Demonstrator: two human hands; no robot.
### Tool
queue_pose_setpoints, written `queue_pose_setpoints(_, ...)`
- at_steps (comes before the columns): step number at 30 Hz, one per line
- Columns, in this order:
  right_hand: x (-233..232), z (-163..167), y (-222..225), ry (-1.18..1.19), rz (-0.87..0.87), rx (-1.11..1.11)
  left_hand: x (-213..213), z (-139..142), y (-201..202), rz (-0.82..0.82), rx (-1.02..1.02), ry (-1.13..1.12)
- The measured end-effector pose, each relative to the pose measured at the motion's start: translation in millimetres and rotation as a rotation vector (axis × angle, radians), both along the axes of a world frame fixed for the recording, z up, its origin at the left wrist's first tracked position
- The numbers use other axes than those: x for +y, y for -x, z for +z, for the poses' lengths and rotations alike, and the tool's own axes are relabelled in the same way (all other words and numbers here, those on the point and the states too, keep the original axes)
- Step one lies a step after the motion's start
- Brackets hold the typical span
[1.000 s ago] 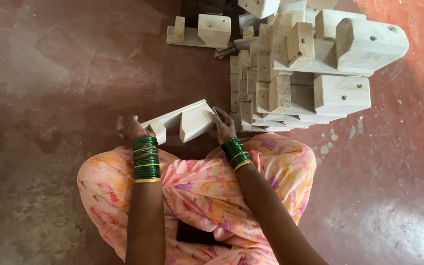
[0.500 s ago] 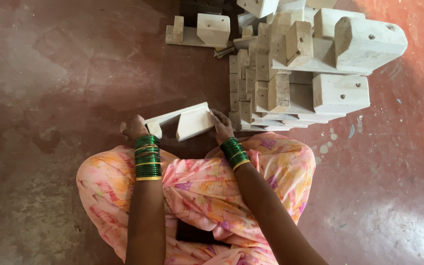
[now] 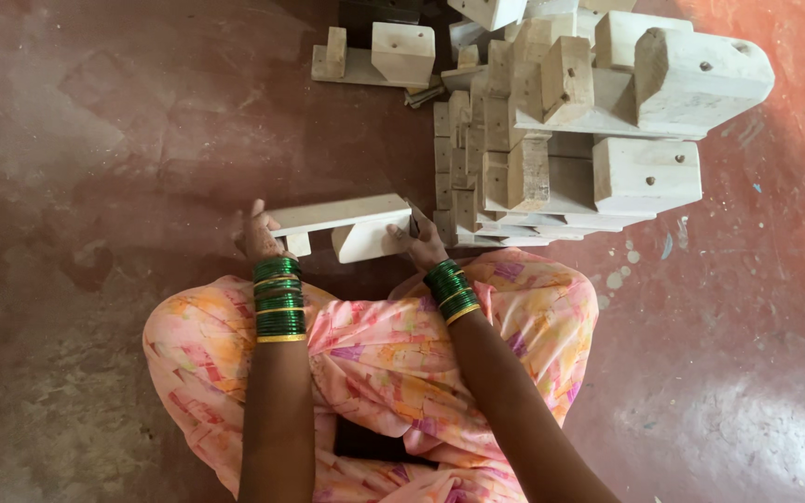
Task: The person sits on the floor and rubs small white blocks by hand, working their surfaces one at a time and setting finished pieces toward a pile of similar blocks beside them.
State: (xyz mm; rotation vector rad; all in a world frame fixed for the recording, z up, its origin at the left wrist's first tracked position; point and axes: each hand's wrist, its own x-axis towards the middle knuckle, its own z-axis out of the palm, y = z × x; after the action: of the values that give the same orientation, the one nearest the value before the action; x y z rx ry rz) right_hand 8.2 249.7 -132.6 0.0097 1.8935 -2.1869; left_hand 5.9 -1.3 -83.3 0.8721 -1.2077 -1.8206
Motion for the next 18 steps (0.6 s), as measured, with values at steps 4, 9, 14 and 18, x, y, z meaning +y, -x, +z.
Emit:
queue_pose_setpoints(4, -6, -1, 1, 0.149, -0.005, -0.017, -5, 23, -8, -0.231, 0.239, 0.104)
queue_pose_setpoints(9, -9, -16, 5, 0.356, -0.115, -0.245, -14, 15, 3, -0.334, 0.091, -0.127)
queue_pose_setpoints(14, 1, -27, 9, -0.497, -0.495, 0.311, -9, -11, 6, -0.316, 0.016, 0.15)
queue_pose_setpoints(18, -14, -18, 9, -0.663, -0.404, 0.283, -3, -11, 6, -0.271, -0.087, 0.188)
